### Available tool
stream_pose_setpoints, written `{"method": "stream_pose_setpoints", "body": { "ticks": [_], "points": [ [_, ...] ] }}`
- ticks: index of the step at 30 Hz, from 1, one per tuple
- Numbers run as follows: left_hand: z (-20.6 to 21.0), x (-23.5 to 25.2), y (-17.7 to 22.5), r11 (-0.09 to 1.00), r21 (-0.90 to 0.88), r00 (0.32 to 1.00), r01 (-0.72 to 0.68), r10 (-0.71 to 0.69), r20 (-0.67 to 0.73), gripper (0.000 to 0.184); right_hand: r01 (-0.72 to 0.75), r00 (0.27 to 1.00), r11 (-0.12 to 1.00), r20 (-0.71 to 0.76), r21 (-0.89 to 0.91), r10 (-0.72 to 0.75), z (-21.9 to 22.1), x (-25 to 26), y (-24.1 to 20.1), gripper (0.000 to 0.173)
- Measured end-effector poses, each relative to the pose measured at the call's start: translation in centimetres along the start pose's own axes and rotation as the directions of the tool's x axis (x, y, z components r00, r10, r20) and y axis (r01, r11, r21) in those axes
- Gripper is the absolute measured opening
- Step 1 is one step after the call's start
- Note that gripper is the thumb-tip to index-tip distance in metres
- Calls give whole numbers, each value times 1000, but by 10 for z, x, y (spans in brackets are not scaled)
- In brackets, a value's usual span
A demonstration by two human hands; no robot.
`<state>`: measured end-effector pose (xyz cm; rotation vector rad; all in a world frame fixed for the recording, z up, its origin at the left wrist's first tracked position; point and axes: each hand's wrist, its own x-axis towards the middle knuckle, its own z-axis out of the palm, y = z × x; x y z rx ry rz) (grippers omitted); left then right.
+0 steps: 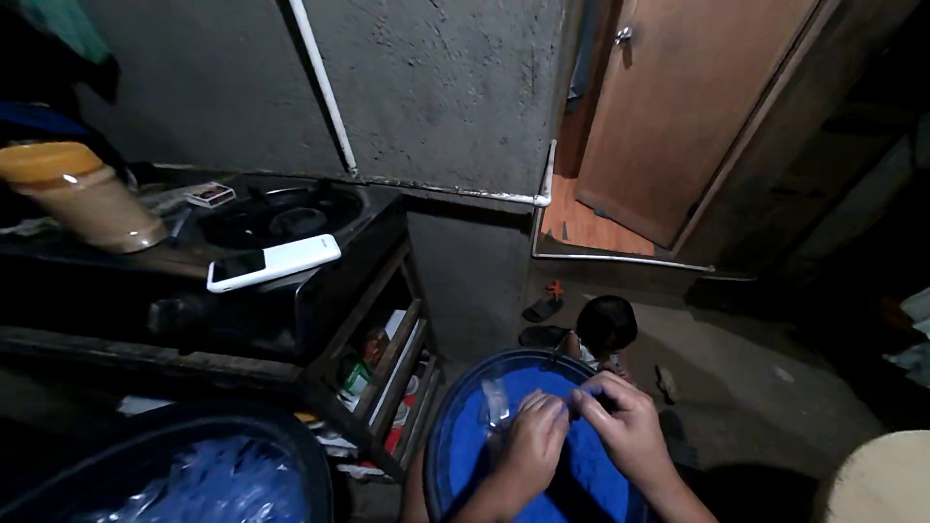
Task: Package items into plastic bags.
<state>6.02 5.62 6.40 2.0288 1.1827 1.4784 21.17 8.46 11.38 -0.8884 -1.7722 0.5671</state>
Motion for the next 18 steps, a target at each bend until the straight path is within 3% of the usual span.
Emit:
{"method": "stream_pose_setpoints", "body": {
  "ticks": [3, 5, 7, 9, 12, 15, 16, 18],
  "points": [
    [-2, -12, -16, 999, -25, 976, 22, -16, 219, 38, -24, 999, 997, -40, 71, 27, -12, 7, -3, 15],
    [-7, -14, -21, 989, -58, 935, 138, -111, 338, 43, -30, 1000, 998, 0, 63, 30, -19, 10, -4, 15],
    [-10, -8, -16, 970, -161, 955, 181, -135, 263, 47, -25, 992, 1000, 124, -3, 26, -19, 10, -3, 19],
    [-10, 4, -9, 963, -242, 989, 118, -91, 118, 38, -8, 980, 1000, 200, -27, 13, -14, 8, 0, 21],
    [-8, 12, -9, 975, -217, 997, 42, -28, 65, 27, 22, 986, 999, 168, -26, -17, -11, 12, -3, 20],
    [-3, -8, -26, 993, -112, 968, 47, -18, 249, 31, 53, 996, 999, 74, -8, -52, -22, 22, -10, 18],
    [-3, -17, -34, 996, -62, 934, 64, -38, 356, 34, 54, 997, 999, 57, 9, -54, -27, 24, -11, 18],
    [-8, -29, -50, 990, 34, 796, 134, -128, 592, 39, 44, 997, 998, 59, 48, -46, -36, 27, -12, 17]
  ]
}}
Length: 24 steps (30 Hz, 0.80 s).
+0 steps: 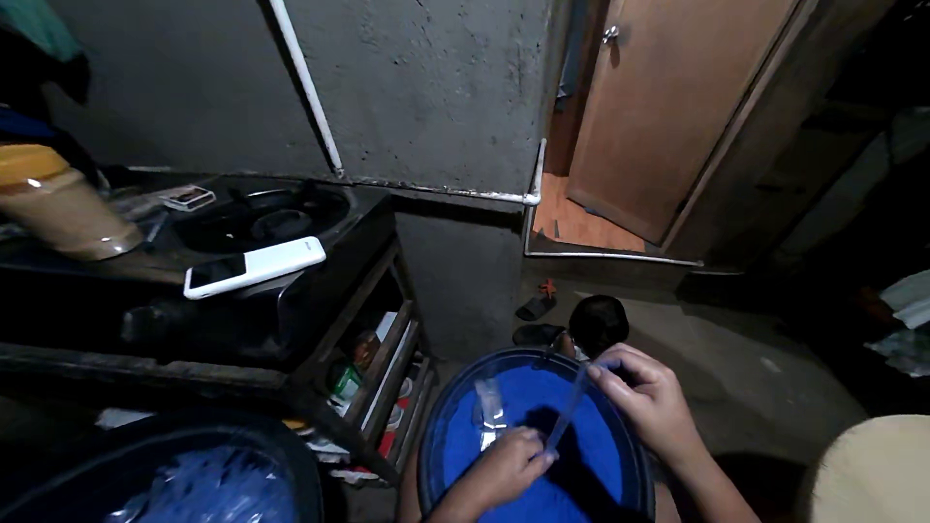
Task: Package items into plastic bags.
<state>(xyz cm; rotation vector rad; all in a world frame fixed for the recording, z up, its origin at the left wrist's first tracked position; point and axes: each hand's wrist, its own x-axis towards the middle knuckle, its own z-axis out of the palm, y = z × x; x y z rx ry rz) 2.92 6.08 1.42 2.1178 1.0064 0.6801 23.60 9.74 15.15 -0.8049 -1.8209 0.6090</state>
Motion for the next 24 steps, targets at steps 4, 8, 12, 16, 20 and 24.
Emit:
{"method": "stream_pose_setpoints", "body": {
  "ticks": [4, 8, 12, 16, 20, 24],
  "points": [
    [-8, -2, 1, 982, -157, 993, 100, -89, 74, 51, -38, 995, 999, 92, 26, 35, 1, -1, 5, 18],
    [-13, 15, 23, 886, -460, 986, -62, -17, -164, 50, -45, 990, 998, 132, 33, 40, 9, 2, 7, 18],
    [-16, 25, 29, 855, -491, 964, -168, 39, -262, 40, -10, 977, 997, 211, 77, -6, 3, 7, 5, 18],
    [-18, 23, 26, 790, -606, 986, -93, -13, -168, 38, -6, 956, 998, 292, 65, -13, 3, 9, 16, 19],
    [-10, 15, 17, 780, -625, 999, -28, 12, -30, 33, -105, 994, 975, 63, 194, 94, -6, 15, 36, 14],
    [1, 1, 7, 690, -723, 999, 39, -29, 26, 27, -233, 953, 909, -105, 345, 284, -11, 13, 54, 16]
  ]
}}
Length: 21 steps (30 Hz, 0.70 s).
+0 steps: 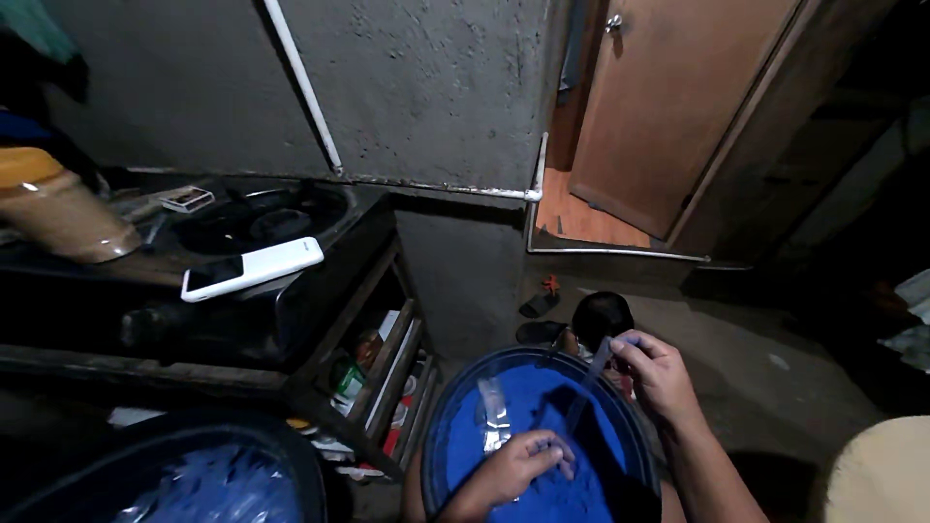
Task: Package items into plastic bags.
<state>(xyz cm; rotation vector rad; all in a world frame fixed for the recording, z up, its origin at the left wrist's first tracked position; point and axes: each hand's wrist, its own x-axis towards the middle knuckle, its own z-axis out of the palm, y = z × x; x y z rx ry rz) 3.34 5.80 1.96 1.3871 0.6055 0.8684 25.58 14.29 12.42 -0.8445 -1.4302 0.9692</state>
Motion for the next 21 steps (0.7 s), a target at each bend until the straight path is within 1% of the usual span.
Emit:
{"method": "stream_pose_setpoints", "body": {
  "ticks": [1, 2, 3, 4, 5, 6, 7, 8, 9, 12, 14, 16, 19, 21],
  "points": [
    [0, -2, -3, 1000, -26, 1000, 15, -15, -17, 27, -78, 996, 996, -37, 36, 80, 1, -2, 3, 17],
    [1, -3, -4, 999, -36, 998, 34, -36, -47, 27, -163, 985, 984, -42, 66, 166, 2, -6, 8, 19],
    [2, -4, -4, 998, -33, 995, 59, -61, -84, 27, -251, 968, 966, 5, 64, 251, 5, -13, 15, 22],
    [3, -3, -2, 996, -25, 988, 85, -88, -129, 27, -339, 937, 941, 98, 13, 337, 8, -22, 22, 31],
    [3, -2, -1, 994, -16, 979, 108, -109, -173, 26, -409, 888, 911, 211, -48, 409, 13, -32, 29, 39],
    [3, 0, 0, 992, -13, 970, 123, -123, -212, 26, -457, 830, 885, 314, -90, 460, 20, -44, 37, 44],
    [3, 1, -1, 991, -21, 962, 132, -133, -239, 25, -483, 784, 869, 388, -110, 485, 27, -55, 44, 42],
    [2, 2, -3, 989, -46, 957, 142, -149, -249, 25, -495, 762, 862, 423, -106, 490, 33, -64, 52, 34],
    [1, 2, -4, 984, -86, 956, 157, -173, -237, 26, -511, 756, 855, 429, -85, 494, 38, -71, 59, 28],
    [1, -3, -6, 936, -269, 954, 225, -268, -135, 33, -565, 769, 825, 361, 1, 527, 41, -76, 65, 29],
    [1, -6, -5, 900, -344, 947, 267, -312, -80, 33, -589, 769, 808, 331, 33, 547, 40, -75, 65, 29],
    [2, -6, -7, 902, -347, 949, 258, -304, -87, 31, -611, 756, 788, 348, 74, 554, 39, -75, 65, 29],
    [3, -2, -10, 932, -281, 953, 228, -274, -133, 32, -661, 702, 742, 445, 114, 556, 38, -81, 68, 30],
    [5, -1, -8, 938, -249, 946, 240, -284, -158, 32, -683, 681, 717, 479, 142, 554, 40, -83, 70, 31]
  ]
}}
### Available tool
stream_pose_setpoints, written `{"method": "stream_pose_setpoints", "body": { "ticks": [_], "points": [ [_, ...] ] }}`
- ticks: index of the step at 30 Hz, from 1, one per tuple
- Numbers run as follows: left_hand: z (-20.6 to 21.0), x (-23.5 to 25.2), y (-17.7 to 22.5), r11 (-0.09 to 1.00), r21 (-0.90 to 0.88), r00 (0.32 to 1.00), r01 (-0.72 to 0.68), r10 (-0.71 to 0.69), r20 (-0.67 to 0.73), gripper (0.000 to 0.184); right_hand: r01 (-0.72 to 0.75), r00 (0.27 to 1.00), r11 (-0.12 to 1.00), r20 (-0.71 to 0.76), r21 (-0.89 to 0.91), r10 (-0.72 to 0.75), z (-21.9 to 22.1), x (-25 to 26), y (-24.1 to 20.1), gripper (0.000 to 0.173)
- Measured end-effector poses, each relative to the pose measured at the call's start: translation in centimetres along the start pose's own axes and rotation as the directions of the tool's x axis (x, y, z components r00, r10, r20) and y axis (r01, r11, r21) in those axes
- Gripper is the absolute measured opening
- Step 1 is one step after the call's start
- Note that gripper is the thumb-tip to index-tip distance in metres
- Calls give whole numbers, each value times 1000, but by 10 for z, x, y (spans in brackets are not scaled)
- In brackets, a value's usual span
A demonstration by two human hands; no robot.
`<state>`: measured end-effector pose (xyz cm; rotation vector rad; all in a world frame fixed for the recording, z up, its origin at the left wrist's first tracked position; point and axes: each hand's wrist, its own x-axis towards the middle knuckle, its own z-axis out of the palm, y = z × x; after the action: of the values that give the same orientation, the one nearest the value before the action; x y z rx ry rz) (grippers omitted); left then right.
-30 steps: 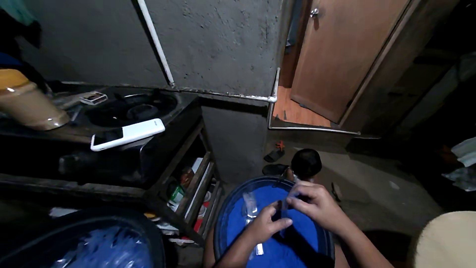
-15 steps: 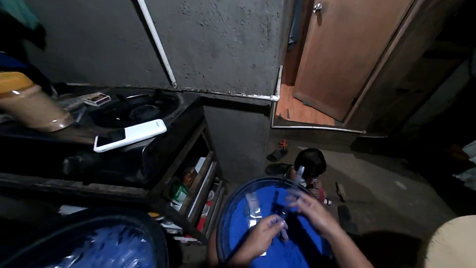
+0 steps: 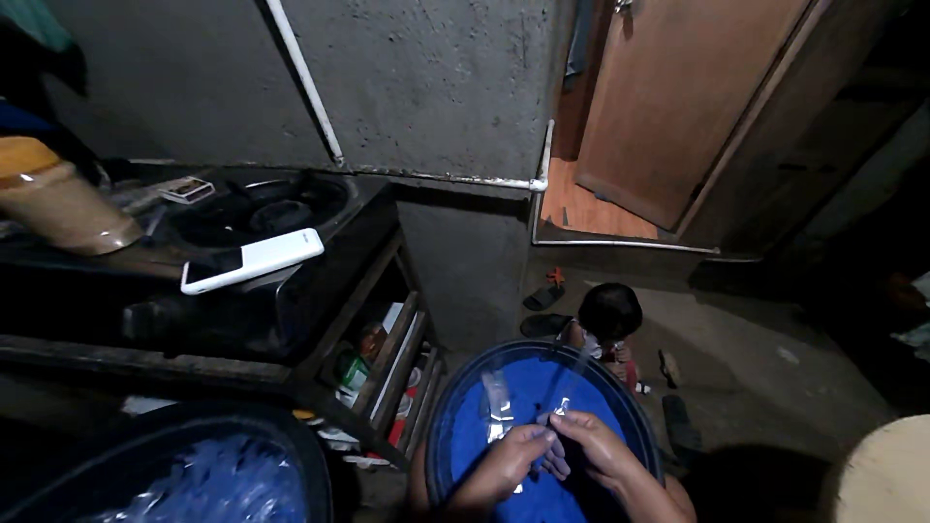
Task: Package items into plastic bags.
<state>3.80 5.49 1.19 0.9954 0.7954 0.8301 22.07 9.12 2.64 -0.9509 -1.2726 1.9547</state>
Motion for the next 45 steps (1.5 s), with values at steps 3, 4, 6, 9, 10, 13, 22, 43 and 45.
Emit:
{"method": "stream_pose_setpoints", "body": {
  "ticks": [3, 4, 6, 9, 10, 13, 22, 43, 45],
  "points": [
    [-1, -3, 1, 998, 58, 1000, 12, -12, -1, 31, 7, 999, 999, -38, 41, -6, -4, 3, -2, 30],
    [-2, -5, 2, 996, 85, 1000, 16, -17, 9, 31, 8, 996, 997, -87, 71, -1, -5, 5, -5, 29],
    [-7, -12, 2, 988, 156, 999, 22, -29, 45, 32, 1, 977, 990, -209, 142, 29, -7, 7, -12, 25],
    [-20, -22, 1, 949, 313, 988, 40, -84, 127, 35, 20, 948, 980, -314, 199, 45, -14, 8, -23, 23],
    [-25, -26, -1, 928, 370, 982, 46, -111, 155, 37, 34, 944, 979, -328, 199, 33, -18, 7, -26, 24],
    [-35, -31, -4, 897, 438, 964, 57, -163, 210, 35, 61, 943, 985, -334, 159, -4, -19, 1, -36, 24],
    [13, -13, 22, 704, 706, 992, -73, 122, -19, 38, 174, 903, 954, -348, -244, -254, -17, -15, -49, 12],
    [-6, -25, 22, 970, 189, 988, -152, 153, 9, 5, 252, 954, 916, -237, 311, -182, 9, -40, 19, 14],
    [0, -25, 21, 973, 208, 980, -103, 135, -144, 6, 380, 847, 925, -403, 0, -347, 22, -38, 8, 18]
  ]
}}
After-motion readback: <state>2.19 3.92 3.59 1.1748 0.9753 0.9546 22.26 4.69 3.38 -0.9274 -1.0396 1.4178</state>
